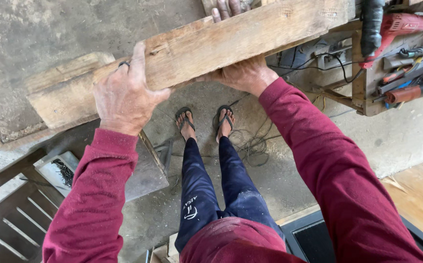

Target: The person assembles a wooden pallet by positioning planks and nailing them together. They use a hammer to drive nails into the wood, frequently adjusting the planks and picking up additional nails from a nearby container.

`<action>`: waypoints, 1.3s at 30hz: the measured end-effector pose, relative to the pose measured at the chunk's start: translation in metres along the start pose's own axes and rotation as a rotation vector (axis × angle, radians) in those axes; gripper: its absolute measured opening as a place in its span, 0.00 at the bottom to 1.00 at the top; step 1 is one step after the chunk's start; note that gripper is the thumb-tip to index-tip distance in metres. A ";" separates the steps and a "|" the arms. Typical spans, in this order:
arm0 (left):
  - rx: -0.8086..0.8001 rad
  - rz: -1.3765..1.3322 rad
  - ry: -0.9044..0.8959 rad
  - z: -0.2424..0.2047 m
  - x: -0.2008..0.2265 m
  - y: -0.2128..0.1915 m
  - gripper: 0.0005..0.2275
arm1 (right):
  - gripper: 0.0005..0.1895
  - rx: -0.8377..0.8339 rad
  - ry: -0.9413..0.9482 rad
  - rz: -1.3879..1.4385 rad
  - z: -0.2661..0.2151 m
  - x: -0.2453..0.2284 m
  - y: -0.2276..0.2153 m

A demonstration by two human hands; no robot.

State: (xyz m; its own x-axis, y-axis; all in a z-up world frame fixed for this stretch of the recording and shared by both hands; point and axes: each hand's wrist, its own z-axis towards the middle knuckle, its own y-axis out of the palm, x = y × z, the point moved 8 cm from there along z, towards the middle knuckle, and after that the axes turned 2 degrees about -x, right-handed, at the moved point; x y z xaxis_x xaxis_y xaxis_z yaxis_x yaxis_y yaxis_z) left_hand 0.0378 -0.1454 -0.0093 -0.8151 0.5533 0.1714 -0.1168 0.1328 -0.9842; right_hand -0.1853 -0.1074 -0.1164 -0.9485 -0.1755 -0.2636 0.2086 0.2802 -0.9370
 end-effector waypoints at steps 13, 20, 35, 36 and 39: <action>0.340 -0.304 0.025 0.007 -0.072 -0.043 0.19 | 0.43 0.266 0.055 -0.027 -0.063 -0.066 -0.028; 0.544 -0.683 -0.081 -0.015 -0.086 -0.021 0.06 | 0.38 0.269 -0.211 0.497 -0.069 -0.217 0.008; -0.384 0.039 0.093 -0.005 -0.046 0.007 0.55 | 0.19 0.712 0.348 0.668 -0.087 -0.101 -0.020; -0.302 0.064 0.131 0.000 -0.040 0.000 0.55 | 0.25 0.744 0.373 0.578 -0.086 -0.089 -0.023; -0.205 0.095 0.181 0.003 -0.030 -0.009 0.50 | 0.38 0.781 0.436 0.379 -0.083 -0.063 -0.018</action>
State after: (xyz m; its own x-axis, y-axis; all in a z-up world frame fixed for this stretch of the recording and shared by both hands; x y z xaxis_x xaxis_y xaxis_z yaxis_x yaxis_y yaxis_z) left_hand 0.0615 -0.1653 -0.0059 -0.7000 0.7069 0.1020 0.0873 0.2264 -0.9701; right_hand -0.1494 -0.0232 -0.0643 -0.7583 0.2066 -0.6183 0.4684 -0.4870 -0.7372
